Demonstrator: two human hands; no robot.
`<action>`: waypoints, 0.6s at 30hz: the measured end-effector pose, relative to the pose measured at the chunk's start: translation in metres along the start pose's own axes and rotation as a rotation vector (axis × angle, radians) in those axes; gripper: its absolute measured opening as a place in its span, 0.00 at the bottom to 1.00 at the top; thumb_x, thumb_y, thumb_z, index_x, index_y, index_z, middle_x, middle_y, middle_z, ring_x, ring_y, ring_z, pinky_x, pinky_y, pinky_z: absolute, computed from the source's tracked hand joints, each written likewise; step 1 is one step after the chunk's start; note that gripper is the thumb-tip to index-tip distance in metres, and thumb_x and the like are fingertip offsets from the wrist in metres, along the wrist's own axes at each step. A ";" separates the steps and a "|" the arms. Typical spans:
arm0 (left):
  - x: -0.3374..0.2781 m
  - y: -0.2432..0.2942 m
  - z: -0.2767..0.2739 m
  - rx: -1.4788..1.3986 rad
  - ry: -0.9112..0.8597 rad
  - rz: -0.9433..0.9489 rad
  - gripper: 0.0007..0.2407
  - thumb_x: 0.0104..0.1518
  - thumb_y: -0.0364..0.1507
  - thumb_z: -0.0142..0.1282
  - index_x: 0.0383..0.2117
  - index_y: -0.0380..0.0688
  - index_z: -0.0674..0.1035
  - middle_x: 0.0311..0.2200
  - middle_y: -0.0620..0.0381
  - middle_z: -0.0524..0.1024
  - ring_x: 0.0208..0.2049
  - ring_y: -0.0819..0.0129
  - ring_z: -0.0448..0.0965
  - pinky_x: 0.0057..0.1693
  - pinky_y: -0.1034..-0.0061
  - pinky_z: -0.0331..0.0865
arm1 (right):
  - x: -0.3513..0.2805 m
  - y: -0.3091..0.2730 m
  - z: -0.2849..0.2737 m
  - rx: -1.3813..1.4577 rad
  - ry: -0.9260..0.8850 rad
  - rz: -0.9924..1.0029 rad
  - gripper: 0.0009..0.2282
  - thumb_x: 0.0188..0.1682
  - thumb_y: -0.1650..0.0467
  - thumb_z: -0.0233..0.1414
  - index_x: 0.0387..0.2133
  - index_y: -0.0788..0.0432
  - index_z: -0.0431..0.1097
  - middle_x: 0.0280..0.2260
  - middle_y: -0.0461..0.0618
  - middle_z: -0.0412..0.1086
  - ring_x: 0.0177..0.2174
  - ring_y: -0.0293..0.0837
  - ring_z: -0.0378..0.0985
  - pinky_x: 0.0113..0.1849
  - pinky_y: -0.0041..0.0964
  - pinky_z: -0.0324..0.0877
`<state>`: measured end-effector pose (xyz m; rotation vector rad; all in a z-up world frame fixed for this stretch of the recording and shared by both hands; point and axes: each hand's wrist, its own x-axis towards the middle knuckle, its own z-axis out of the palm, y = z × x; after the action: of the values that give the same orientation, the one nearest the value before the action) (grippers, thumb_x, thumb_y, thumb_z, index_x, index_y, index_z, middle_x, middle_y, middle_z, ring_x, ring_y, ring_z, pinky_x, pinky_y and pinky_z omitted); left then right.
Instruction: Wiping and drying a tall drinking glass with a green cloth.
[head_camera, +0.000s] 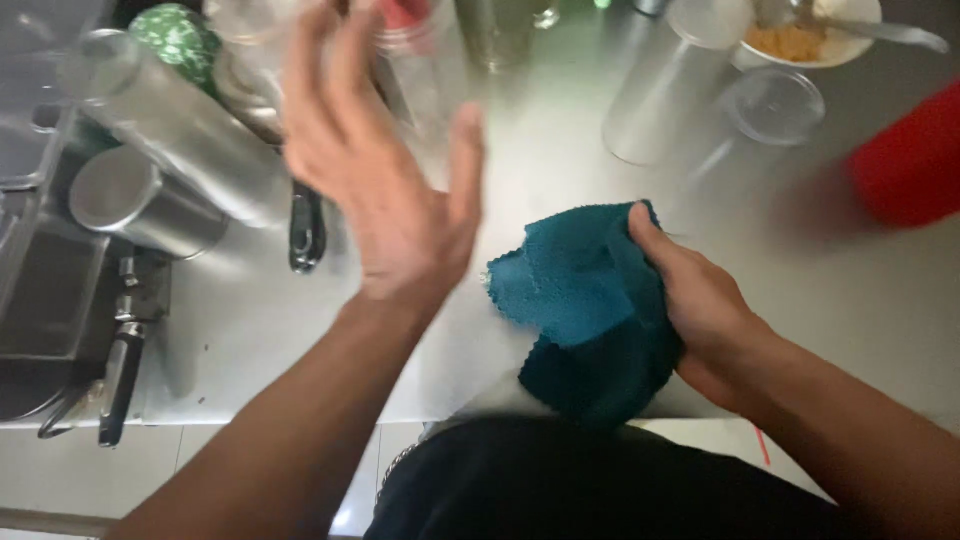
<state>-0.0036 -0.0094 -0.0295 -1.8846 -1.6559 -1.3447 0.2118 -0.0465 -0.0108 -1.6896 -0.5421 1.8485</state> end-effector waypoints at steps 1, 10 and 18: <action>-0.001 0.019 0.004 -0.005 -0.004 0.009 0.35 0.69 0.41 0.66 0.70 0.43 0.51 0.70 0.44 0.47 0.73 0.49 0.44 0.74 0.52 0.41 | 0.001 0.003 -0.010 0.010 0.002 -0.002 0.31 0.57 0.51 0.35 0.64 0.62 0.63 0.56 0.61 0.72 0.54 0.55 0.75 0.54 0.54 0.69; 0.003 0.144 0.075 -0.506 -0.481 0.308 0.25 0.64 0.36 0.63 0.64 0.47 0.64 0.65 0.48 0.61 0.69 0.53 0.62 0.71 0.58 0.59 | 0.020 0.028 -0.102 0.063 0.029 0.016 0.28 0.59 0.53 0.36 0.70 0.51 0.52 0.59 0.53 0.66 0.56 0.53 0.70 0.55 0.57 0.68; 0.002 0.167 0.105 -0.201 -0.560 0.341 0.24 0.52 0.39 0.71 0.54 0.47 0.75 0.55 0.48 0.66 0.58 0.53 0.66 0.57 0.55 0.68 | -0.009 0.005 -0.109 0.126 0.158 0.238 0.33 0.57 0.48 0.34 0.73 0.45 0.42 0.64 0.52 0.62 0.60 0.57 0.67 0.55 0.67 0.63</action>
<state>0.1919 0.0195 -0.0245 -2.6990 -1.3456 -0.9223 0.3191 -0.0646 -0.0199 -1.8589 -0.1612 1.8456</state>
